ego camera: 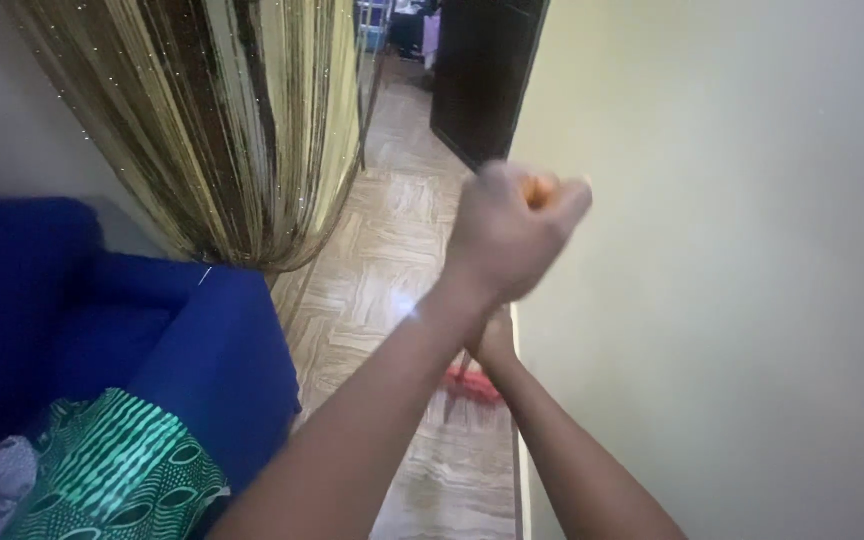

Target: Sweeping the floor with a broom.

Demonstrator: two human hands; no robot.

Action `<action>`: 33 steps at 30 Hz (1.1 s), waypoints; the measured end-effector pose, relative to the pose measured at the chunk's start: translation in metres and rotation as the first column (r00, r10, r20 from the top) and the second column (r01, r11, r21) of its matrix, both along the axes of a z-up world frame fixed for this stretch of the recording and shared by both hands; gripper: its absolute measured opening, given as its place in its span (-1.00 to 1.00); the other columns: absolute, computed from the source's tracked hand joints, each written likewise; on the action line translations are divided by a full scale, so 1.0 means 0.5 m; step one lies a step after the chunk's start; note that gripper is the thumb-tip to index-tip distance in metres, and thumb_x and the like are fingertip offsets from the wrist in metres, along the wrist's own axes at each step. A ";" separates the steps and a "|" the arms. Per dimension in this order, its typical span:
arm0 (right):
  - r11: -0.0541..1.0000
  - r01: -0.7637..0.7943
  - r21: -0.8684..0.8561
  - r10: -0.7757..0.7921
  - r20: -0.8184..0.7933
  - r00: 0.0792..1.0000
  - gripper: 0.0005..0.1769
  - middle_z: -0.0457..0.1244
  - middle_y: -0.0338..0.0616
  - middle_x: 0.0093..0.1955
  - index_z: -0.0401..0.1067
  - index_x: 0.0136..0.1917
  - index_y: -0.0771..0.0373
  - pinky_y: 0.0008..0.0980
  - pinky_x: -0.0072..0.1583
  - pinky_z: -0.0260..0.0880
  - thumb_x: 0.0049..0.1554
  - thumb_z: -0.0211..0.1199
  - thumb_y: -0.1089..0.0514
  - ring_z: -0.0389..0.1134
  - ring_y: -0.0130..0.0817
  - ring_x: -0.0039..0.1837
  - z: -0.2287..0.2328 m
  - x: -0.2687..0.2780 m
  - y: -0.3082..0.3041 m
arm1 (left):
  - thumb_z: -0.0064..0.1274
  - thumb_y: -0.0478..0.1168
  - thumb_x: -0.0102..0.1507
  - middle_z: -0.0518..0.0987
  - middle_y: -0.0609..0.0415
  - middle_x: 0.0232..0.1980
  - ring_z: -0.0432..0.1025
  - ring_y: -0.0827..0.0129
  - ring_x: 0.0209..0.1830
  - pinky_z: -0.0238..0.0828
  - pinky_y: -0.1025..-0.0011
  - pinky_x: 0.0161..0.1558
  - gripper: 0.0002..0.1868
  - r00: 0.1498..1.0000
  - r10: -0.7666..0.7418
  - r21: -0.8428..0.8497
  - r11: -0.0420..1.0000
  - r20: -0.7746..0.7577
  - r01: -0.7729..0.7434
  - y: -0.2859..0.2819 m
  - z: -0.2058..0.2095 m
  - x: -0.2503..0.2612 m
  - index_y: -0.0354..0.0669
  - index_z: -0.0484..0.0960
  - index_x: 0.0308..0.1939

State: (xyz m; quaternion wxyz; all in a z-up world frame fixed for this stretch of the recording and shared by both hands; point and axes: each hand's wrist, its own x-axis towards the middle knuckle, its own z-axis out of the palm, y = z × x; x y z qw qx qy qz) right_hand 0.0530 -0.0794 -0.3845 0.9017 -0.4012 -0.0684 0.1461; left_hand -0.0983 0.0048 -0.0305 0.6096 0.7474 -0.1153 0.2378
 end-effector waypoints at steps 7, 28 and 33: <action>0.877 -0.080 -0.474 0.354 0.524 0.774 -0.47 0.15 -0.12 0.38 0.17 0.47 0.19 -0.15 0.45 0.18 0.29 0.15 0.06 0.16 -0.29 0.44 0.016 0.084 -0.019 | 0.04 -0.07 0.16 0.30 -0.12 -0.74 0.22 0.35 -0.77 0.20 0.26 -0.61 -0.55 0.994 0.072 0.196 0.979 -0.087 -0.054 -0.019 -0.144 0.102 -0.30 0.42 -0.71; 0.863 -0.413 -0.291 0.502 0.412 0.760 -0.70 0.26 -0.14 0.16 0.26 0.27 0.29 -0.18 0.33 0.35 0.37 0.08 0.08 0.30 -0.34 0.21 -0.099 0.195 0.201 | 0.06 -0.07 0.17 0.54 -0.23 -0.56 0.52 0.02 -0.56 0.45 0.14 -0.41 -0.63 0.895 0.424 0.261 0.887 -0.137 -0.381 0.062 -0.156 0.221 -0.29 0.59 -0.60; 0.903 -0.120 -0.413 0.333 0.493 0.804 -0.61 0.30 -0.07 0.22 0.30 0.30 0.35 -0.24 0.29 0.36 0.35 0.06 0.04 0.32 -0.31 0.24 -0.065 0.112 0.219 | 0.05 0.00 0.16 0.56 -0.17 -0.59 0.53 0.09 -0.61 0.46 0.17 -0.45 -0.60 0.907 0.396 0.244 0.902 -0.139 -0.356 0.080 -0.063 0.178 -0.24 0.60 -0.62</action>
